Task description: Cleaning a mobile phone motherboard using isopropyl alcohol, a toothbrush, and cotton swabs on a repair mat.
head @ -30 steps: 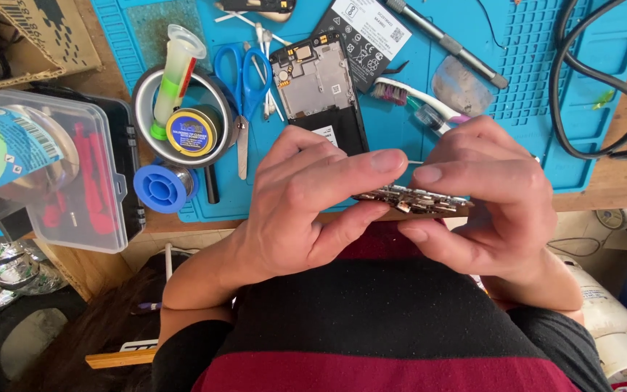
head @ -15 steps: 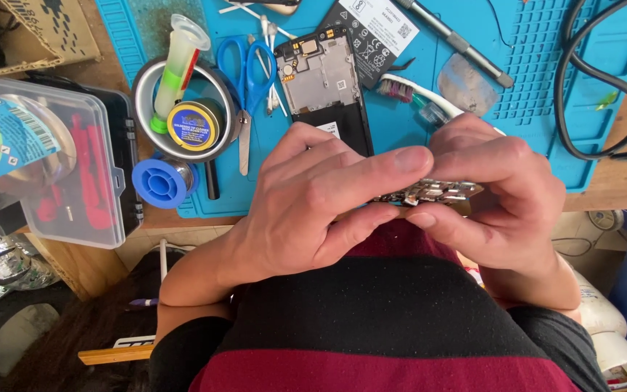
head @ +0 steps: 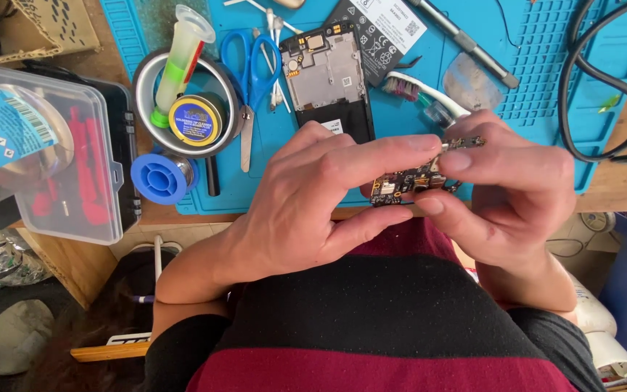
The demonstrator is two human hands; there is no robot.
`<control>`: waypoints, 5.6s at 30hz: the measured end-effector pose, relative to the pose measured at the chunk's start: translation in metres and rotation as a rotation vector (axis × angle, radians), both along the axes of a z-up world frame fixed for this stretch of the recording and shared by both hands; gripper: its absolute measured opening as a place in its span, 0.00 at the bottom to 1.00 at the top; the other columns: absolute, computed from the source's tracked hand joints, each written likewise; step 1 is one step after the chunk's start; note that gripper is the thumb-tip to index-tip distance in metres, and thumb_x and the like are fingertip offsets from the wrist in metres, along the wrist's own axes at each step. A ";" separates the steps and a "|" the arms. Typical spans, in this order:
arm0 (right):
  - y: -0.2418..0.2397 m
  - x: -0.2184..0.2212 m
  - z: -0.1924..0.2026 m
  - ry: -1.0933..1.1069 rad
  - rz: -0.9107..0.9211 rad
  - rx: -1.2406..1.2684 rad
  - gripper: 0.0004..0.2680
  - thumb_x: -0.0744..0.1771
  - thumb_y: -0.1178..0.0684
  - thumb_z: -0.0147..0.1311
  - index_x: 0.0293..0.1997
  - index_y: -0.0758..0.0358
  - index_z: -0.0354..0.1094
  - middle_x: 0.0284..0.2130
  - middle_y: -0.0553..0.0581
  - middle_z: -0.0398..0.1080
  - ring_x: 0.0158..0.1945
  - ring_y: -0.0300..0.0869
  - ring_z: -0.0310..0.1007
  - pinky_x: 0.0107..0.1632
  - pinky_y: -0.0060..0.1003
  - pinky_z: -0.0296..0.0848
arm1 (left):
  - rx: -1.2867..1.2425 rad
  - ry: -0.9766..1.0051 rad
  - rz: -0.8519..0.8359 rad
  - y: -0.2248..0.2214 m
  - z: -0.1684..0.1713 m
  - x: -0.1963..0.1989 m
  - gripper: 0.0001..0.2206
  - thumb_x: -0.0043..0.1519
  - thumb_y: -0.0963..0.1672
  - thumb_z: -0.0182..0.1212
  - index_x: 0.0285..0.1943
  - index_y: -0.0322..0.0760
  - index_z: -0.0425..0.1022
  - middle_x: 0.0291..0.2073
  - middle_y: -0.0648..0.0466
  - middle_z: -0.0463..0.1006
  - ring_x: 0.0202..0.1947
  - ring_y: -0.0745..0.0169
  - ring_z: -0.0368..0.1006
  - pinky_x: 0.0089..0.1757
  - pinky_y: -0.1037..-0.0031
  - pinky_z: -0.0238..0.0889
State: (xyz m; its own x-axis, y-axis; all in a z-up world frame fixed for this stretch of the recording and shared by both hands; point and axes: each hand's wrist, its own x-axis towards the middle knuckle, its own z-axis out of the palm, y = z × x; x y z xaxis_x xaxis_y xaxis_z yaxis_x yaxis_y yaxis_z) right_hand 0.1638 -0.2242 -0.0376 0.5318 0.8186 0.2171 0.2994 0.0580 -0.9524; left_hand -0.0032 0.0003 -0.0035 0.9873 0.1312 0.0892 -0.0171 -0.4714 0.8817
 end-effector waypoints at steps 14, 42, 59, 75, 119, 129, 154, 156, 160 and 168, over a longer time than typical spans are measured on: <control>0.017 0.015 0.011 -0.259 0.151 0.066 0.11 0.69 0.55 0.73 0.49 0.65 0.71 0.33 0.63 0.76 0.38 0.59 0.80 0.54 0.57 0.74 | -0.188 -0.044 0.132 -0.006 0.006 0.003 0.15 0.81 0.43 0.68 0.74 0.42 0.73 0.69 0.59 0.87 0.53 0.57 0.90 0.60 0.62 0.72; 0.037 0.012 0.027 -0.529 0.135 0.153 0.04 0.73 0.51 0.63 0.47 0.56 0.76 0.35 0.59 0.80 0.33 0.49 0.78 0.46 0.48 0.71 | -0.119 -0.038 0.053 0.004 0.008 -0.002 0.20 0.83 0.42 0.72 0.80 0.43 0.69 0.74 0.62 0.86 0.52 0.61 0.90 0.62 0.59 0.72; 0.030 0.009 0.008 -0.341 0.128 0.314 0.17 0.71 0.61 0.68 0.54 0.56 0.53 0.29 0.61 0.73 0.32 0.50 0.83 0.49 0.54 0.84 | -0.211 0.026 0.115 0.000 0.012 -0.001 0.17 0.81 0.42 0.72 0.75 0.44 0.73 0.71 0.62 0.85 0.60 0.57 0.81 0.66 0.67 0.73; 0.025 -0.021 0.016 0.469 -0.068 -0.069 0.21 0.73 0.55 0.66 0.69 0.61 0.53 0.43 0.56 0.75 0.43 0.36 0.77 0.53 0.25 0.70 | -0.149 -0.033 0.178 -0.001 0.005 -0.001 0.19 0.78 0.45 0.72 0.75 0.43 0.73 0.74 0.60 0.83 0.39 0.67 0.84 0.64 0.65 0.69; 0.044 0.008 0.037 0.264 0.025 0.086 0.12 0.77 0.56 0.55 0.67 0.64 0.55 0.35 0.56 0.68 0.36 0.39 0.69 0.47 0.33 0.69 | -0.849 -0.048 0.016 -0.016 -0.017 -0.001 0.41 0.65 0.52 0.82 0.85 0.41 0.64 0.82 0.49 0.71 0.77 0.55 0.77 0.75 0.65 0.76; 0.018 0.024 0.043 0.033 -0.035 -0.066 0.14 0.77 0.54 0.55 0.69 0.68 0.56 0.39 0.63 0.75 0.43 0.45 0.80 0.54 0.36 0.76 | -0.827 -0.070 0.140 -0.019 -0.021 -0.004 0.39 0.64 0.49 0.84 0.82 0.39 0.65 0.77 0.50 0.71 0.75 0.58 0.74 0.71 0.68 0.76; 0.008 0.050 0.061 -0.634 0.329 -0.527 0.04 0.77 0.52 0.62 0.52 0.54 0.71 0.34 0.52 0.77 0.33 0.51 0.77 0.39 0.49 0.74 | -0.838 -0.118 0.200 -0.014 -0.022 -0.006 0.39 0.64 0.48 0.84 0.81 0.37 0.64 0.75 0.49 0.70 0.73 0.59 0.74 0.72 0.70 0.73; 0.000 0.047 0.057 -0.120 0.176 -0.283 0.07 0.76 0.57 0.54 0.56 0.70 0.62 0.33 0.57 0.80 0.34 0.43 0.79 0.41 0.39 0.74 | -0.819 -0.122 0.204 -0.015 -0.022 -0.006 0.39 0.63 0.48 0.85 0.80 0.39 0.65 0.75 0.50 0.71 0.72 0.61 0.73 0.72 0.71 0.73; -0.009 0.020 0.042 0.317 -0.050 -0.059 0.15 0.75 0.64 0.57 0.67 0.63 0.53 0.48 0.69 0.77 0.47 0.46 0.89 0.35 0.27 0.88 | -0.862 -0.125 0.187 -0.015 -0.022 -0.007 0.38 0.63 0.47 0.85 0.79 0.40 0.65 0.75 0.50 0.72 0.72 0.61 0.75 0.70 0.70 0.74; -0.019 0.014 0.022 0.632 -0.056 0.225 0.20 0.77 0.67 0.55 0.79 0.53 0.57 0.52 0.73 0.78 0.49 0.64 0.91 0.44 0.47 0.99 | -0.814 -0.135 0.142 -0.015 -0.024 -0.008 0.39 0.62 0.49 0.86 0.79 0.40 0.66 0.74 0.51 0.72 0.75 0.62 0.73 0.71 0.71 0.73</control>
